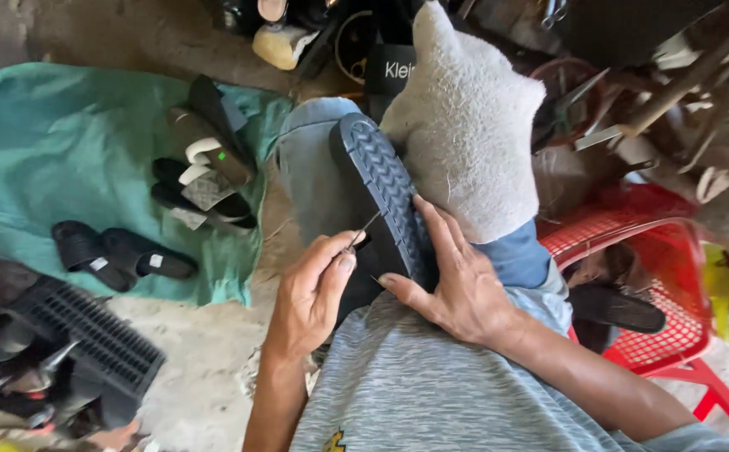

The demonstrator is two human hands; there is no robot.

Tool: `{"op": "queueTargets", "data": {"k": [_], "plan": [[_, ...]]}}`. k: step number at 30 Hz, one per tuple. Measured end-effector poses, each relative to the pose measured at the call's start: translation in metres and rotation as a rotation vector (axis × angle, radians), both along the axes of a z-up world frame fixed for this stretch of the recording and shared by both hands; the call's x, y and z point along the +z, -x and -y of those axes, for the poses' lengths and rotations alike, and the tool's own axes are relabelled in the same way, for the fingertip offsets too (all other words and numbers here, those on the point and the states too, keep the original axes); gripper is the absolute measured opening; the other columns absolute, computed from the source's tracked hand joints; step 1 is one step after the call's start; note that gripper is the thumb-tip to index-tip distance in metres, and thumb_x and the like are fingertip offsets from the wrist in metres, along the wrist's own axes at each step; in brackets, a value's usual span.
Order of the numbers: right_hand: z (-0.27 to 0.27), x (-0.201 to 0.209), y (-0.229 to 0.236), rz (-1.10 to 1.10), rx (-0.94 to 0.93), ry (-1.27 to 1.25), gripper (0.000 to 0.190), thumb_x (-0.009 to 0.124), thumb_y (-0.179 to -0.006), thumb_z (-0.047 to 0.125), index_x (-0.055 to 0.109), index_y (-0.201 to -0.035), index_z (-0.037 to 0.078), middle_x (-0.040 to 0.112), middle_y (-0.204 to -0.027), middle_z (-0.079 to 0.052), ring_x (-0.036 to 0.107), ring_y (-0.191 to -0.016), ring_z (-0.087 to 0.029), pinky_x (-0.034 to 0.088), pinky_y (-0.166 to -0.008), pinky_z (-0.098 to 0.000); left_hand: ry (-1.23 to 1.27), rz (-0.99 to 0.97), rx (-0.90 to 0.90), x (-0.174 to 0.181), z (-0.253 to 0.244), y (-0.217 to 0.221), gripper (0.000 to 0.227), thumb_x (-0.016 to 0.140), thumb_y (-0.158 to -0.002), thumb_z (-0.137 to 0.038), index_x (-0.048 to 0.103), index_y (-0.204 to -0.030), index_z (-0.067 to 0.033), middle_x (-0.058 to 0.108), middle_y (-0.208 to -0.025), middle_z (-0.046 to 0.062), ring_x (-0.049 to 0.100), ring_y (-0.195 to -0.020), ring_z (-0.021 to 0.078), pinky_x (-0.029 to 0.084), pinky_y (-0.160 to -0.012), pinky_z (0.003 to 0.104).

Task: Hand-stitching a shoe sole to the upper part of a sandal using a specialized needle.

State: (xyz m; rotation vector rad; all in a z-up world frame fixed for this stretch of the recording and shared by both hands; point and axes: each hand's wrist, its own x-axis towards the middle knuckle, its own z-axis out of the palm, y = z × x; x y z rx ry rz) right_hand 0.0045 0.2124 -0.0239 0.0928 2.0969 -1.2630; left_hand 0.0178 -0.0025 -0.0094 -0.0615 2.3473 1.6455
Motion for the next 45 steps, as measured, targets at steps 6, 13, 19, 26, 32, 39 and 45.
{"op": "queueTargets", "data": {"k": [6,13,19,26,32,39,45], "plan": [[-0.002,0.009,-0.003,-0.634,0.263,-0.408,0.101,0.067,-0.085,0.074,0.047,-0.15,0.0,0.063,-0.139,-0.017,0.069,-0.12,-0.028,0.061,-0.069,-0.0389,0.048,-0.07,-0.149,-0.007,0.008,0.003,0.031,0.056,-0.105,-0.008,0.062,-0.134,0.003,0.069,-0.1,0.012,0.066,-0.08,0.0154,0.055,-0.073,0.028],[-0.009,0.005,-0.006,-0.701,0.265,-0.294,0.075,0.069,-0.094,0.05,0.054,-0.139,-0.009,0.066,-0.135,-0.025,0.067,-0.122,-0.038,0.058,-0.096,-0.0431,0.163,-0.163,-0.163,-0.014,0.006,0.006,0.031,0.066,-0.102,-0.007,0.065,-0.133,-0.0031,0.066,-0.092,0.006,0.057,-0.067,0.0108,0.05,-0.062,0.027],[-0.023,-0.006,-0.003,-0.43,0.156,-0.159,0.065,0.058,-0.095,0.039,0.048,-0.144,-0.003,0.064,-0.139,-0.021,0.066,-0.122,-0.033,0.052,-0.095,-0.0408,0.202,-0.212,-0.171,0.012,0.006,0.011,0.026,0.063,-0.103,-0.009,0.066,-0.129,-0.0028,0.062,-0.092,0.008,0.054,-0.061,0.0104,0.046,-0.052,0.025],[-0.025,-0.011,-0.005,-0.448,0.155,-0.179,0.062,0.051,-0.096,0.034,0.047,-0.141,-0.008,0.067,-0.127,-0.022,0.065,-0.114,-0.039,0.052,-0.092,-0.0448,0.34,-0.186,-0.278,0.018,0.001,0.008,0.021,0.061,-0.103,-0.013,0.068,-0.121,-0.0046,0.068,-0.106,0.01,0.07,-0.075,0.0192,0.055,-0.062,0.033],[-0.021,-0.009,-0.002,-0.511,0.15,-0.226,0.063,0.064,-0.098,0.041,0.054,-0.139,-0.006,0.069,-0.126,-0.02,0.067,-0.109,-0.036,0.052,-0.092,-0.0406,0.412,-0.259,-0.323,0.015,-0.001,0.005,0.032,0.068,-0.104,-0.01,0.064,-0.136,-0.0135,0.067,-0.098,0.0,0.059,-0.066,0.0117,0.049,-0.058,0.029],[-0.017,-0.003,0.005,-0.51,0.159,-0.268,0.062,0.068,-0.096,0.042,0.056,-0.137,-0.003,0.072,-0.108,-0.016,0.071,-0.094,-0.03,0.053,-0.077,-0.0378,0.44,-0.268,-0.34,0.019,-0.001,0.011,0.034,0.068,-0.105,-0.008,0.066,-0.138,-0.0143,0.06,-0.094,0.002,0.057,-0.063,0.0131,0.05,-0.054,0.031],[-0.016,-0.005,0.005,-0.561,0.171,-0.328,0.062,0.07,-0.097,0.042,0.058,-0.137,-0.003,0.075,-0.103,-0.013,0.073,-0.086,-0.027,0.054,-0.067,-0.0361,0.456,-0.246,-0.376,0.022,-0.003,0.02,0.032,0.067,-0.105,-0.01,0.066,-0.137,-0.0162,0.061,-0.094,-0.001,0.061,-0.062,0.0137,0.049,-0.053,0.032]]}}
